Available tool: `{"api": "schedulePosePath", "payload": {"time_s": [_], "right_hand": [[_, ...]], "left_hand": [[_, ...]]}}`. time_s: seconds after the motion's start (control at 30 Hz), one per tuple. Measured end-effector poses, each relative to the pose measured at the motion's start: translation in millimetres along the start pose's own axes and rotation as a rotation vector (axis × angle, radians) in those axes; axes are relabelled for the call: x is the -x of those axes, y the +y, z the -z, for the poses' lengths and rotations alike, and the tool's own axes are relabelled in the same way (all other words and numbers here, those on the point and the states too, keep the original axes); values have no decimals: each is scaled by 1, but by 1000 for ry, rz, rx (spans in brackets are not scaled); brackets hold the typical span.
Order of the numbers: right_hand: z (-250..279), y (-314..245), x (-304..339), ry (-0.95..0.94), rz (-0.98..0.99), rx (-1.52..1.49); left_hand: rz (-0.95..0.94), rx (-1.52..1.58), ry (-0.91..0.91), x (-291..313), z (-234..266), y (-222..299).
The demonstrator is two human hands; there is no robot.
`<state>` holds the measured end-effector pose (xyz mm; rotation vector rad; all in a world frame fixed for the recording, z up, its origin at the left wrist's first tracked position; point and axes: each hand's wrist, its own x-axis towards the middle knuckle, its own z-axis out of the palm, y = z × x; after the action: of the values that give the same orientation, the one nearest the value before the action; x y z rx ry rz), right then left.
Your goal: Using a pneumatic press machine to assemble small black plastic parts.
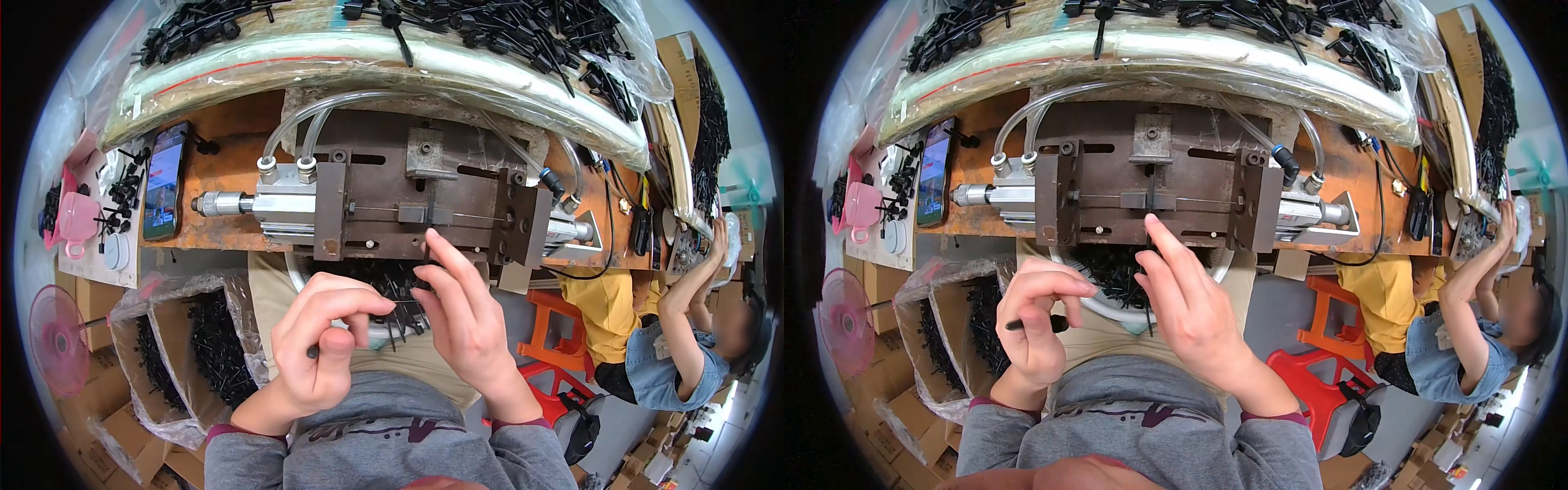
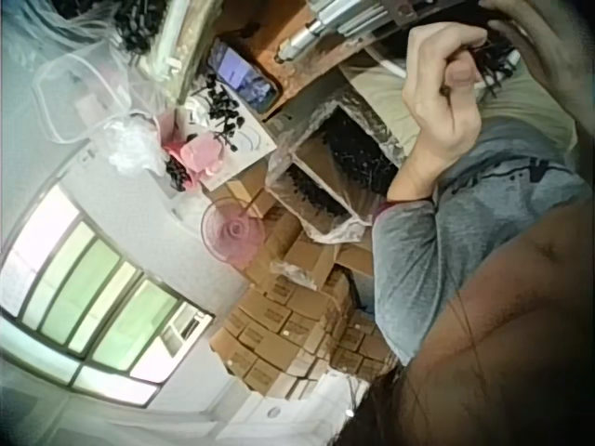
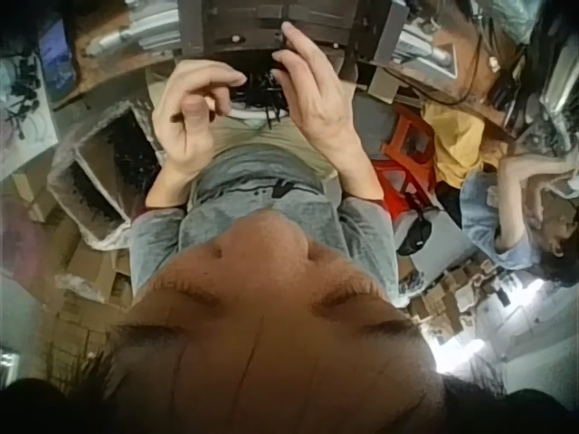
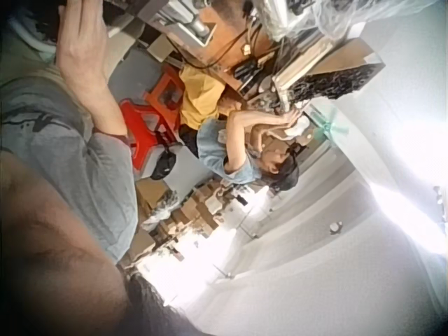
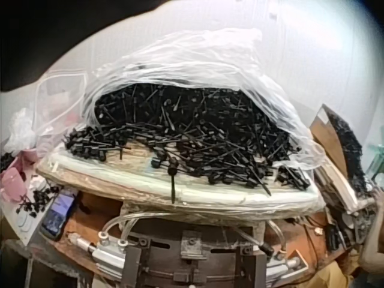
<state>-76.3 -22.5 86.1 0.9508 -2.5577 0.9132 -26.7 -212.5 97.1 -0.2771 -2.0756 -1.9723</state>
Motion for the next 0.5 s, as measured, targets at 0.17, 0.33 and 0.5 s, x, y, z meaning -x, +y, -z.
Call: {"api": "schedulePosePath", "payload": {"time_s": [0.17, 0.33, 0.5], "right_hand": [[-4, -8, -12, -45, 35, 191], [0, -11, -16, -114, 52, 251], [3, -2, -11, -35, 76, 326]], "left_hand": [[152, 209, 22, 9, 0, -1], [214, -63, -35, 3, 4, 3], [182, 191, 10, -1, -10, -10]]}}
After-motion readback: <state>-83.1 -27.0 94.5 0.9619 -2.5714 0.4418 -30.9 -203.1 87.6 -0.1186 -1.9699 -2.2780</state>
